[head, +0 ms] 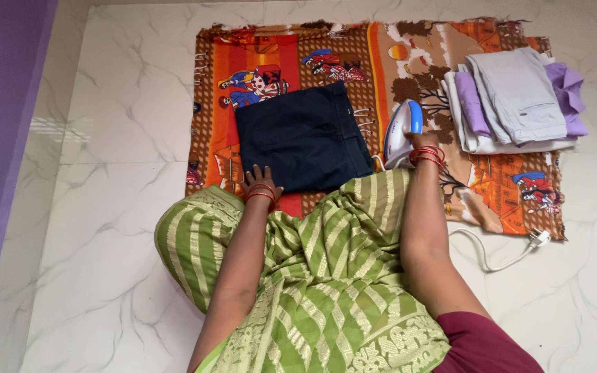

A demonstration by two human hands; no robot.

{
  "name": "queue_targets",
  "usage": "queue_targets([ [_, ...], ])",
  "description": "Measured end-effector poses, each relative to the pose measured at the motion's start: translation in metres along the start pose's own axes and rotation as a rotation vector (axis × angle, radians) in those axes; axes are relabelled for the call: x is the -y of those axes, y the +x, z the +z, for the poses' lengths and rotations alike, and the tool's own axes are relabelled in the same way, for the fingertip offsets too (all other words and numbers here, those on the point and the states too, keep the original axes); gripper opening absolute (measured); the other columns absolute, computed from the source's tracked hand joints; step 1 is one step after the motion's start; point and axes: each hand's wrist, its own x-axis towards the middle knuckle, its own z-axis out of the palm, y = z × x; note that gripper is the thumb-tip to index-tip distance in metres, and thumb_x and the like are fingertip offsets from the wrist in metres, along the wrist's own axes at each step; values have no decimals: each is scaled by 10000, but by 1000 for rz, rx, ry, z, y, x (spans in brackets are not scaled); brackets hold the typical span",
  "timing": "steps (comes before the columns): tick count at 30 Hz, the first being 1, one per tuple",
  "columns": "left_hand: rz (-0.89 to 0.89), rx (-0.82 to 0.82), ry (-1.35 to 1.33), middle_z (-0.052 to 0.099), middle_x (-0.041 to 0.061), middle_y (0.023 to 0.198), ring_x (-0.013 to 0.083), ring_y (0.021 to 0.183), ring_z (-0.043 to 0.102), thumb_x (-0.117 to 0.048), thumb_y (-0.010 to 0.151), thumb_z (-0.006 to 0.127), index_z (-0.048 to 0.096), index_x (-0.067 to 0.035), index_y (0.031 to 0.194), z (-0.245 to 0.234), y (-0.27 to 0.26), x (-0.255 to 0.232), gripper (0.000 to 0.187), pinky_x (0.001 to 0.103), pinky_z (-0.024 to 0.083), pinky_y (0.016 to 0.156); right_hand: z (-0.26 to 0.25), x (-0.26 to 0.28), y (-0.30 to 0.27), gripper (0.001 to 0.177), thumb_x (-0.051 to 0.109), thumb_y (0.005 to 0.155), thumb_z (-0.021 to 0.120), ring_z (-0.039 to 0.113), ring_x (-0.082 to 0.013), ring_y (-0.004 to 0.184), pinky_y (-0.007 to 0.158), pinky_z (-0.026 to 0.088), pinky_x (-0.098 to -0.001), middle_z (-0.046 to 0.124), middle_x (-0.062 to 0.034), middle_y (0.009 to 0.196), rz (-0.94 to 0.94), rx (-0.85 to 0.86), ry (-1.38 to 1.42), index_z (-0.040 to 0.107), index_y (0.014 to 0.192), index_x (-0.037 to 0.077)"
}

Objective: The person irons a pair of dark trousers laid on a patterned mat on the floor. They repeatedly smooth and press the fabric with a handheld electric iron, folding the garment between passes.

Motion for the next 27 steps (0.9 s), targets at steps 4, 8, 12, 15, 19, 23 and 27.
queue_targets([
  [4,9,24,-30,-73,68,1740,361,1589,21,-522,929,677,89,-263,1660,1,1,2,973,579,131,1261,20,0,2,450,225,713,888,751,-318,864,802,546,-425,752,-194,949,3,14,249,734,1055,-24],
  [8,25,15,-43,-77,69,1740,368,1589,25,-528,927,677,110,-267,1659,3,2,4,962,588,144,1259,29,6,-16,455,171,728,895,707,-339,891,846,546,-455,717,-184,979,-381,-301,333,712,1120,31],
  [12,19,6,-43,-65,75,1741,377,1587,33,-537,914,688,122,-263,1658,4,3,2,975,587,160,1257,17,21,-42,474,48,765,886,650,-354,934,820,535,-470,670,-192,1035,-878,-526,399,670,1185,34],
  [15,12,3,-24,-51,93,1737,386,1583,35,-545,909,695,134,-242,1657,4,5,-2,983,593,161,1251,13,26,-74,449,43,779,867,627,-284,890,779,544,-418,646,-166,1024,-941,-355,423,676,1185,37],
  [19,13,-58,-23,3,141,1728,402,1579,60,-542,907,703,221,-209,1642,7,7,-4,940,588,172,1245,33,34,-121,366,171,872,837,653,-147,855,776,545,-316,707,-58,985,-871,67,498,683,1176,36],
  [23,37,-159,-88,46,149,1732,410,1586,70,-564,935,665,338,-185,1592,9,11,-2,826,600,179,1249,70,48,-154,415,259,882,813,690,-158,895,816,561,-300,762,-97,1014,-835,317,483,717,1229,52],
  [27,74,-277,-121,25,159,1733,418,1585,44,-565,919,674,332,-181,1591,9,15,-6,845,606,182,1237,98,56,-167,503,371,852,791,751,-275,934,836,571,-384,768,-165,1031,-798,273,208,689,1251,83],
])
